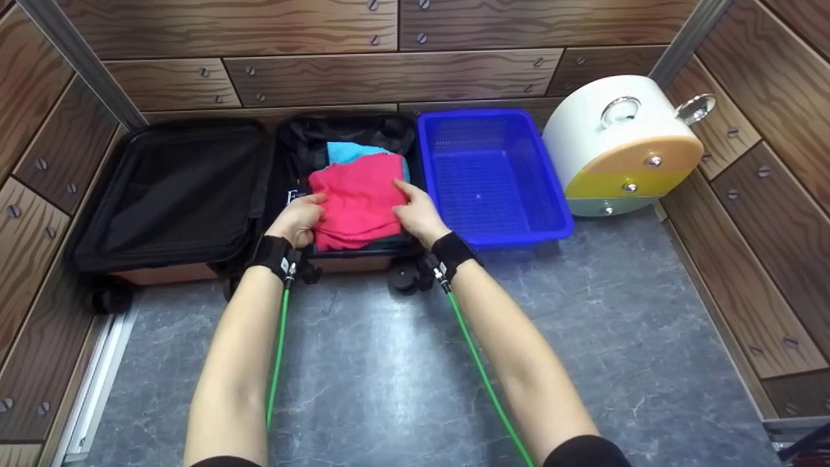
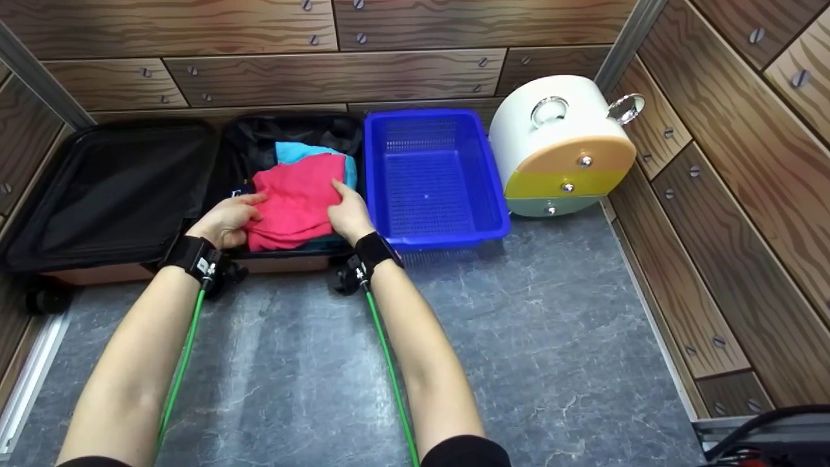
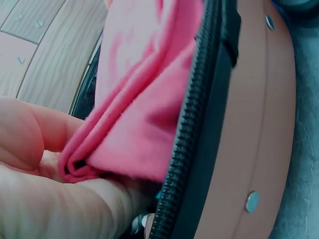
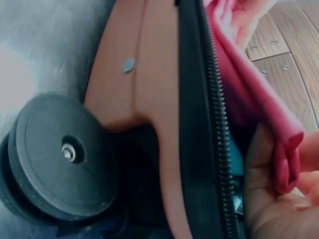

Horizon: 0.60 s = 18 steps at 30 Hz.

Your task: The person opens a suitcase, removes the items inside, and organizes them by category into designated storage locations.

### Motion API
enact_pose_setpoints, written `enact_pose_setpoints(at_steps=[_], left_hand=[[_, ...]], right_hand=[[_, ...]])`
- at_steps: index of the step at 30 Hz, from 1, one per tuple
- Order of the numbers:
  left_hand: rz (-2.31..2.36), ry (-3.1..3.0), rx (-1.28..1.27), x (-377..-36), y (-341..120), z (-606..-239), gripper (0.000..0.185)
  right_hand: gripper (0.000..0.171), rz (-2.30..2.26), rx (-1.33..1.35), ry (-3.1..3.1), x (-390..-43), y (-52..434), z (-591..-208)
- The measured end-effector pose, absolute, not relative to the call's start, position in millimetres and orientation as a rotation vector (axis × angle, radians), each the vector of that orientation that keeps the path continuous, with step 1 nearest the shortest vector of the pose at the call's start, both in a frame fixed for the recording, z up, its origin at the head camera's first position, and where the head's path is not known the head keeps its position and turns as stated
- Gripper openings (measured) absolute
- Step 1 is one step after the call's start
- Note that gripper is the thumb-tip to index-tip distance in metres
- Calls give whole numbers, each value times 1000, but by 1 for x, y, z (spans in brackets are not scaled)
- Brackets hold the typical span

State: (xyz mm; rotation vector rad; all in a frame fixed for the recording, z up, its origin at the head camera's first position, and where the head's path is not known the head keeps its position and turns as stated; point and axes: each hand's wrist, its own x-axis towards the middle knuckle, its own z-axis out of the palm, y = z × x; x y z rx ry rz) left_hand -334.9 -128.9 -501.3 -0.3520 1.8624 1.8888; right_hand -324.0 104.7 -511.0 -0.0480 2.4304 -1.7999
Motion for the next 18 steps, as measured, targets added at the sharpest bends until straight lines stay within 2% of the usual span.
enact_pose_setpoints(at_steps=[9,14,18], left_hand=[[1794,1955,-346,-333,-127,-501,77],[1747,1874,-366,-332,-128,-496,74],[1685,1845,-361,-331,-130,-487,79]], right_hand=[[79,-1824,-54,2340,-324,110,-511],[77,-1912,2,2228,-323,113,-509],[76,-1970,52,2138,-323,115,-508]])
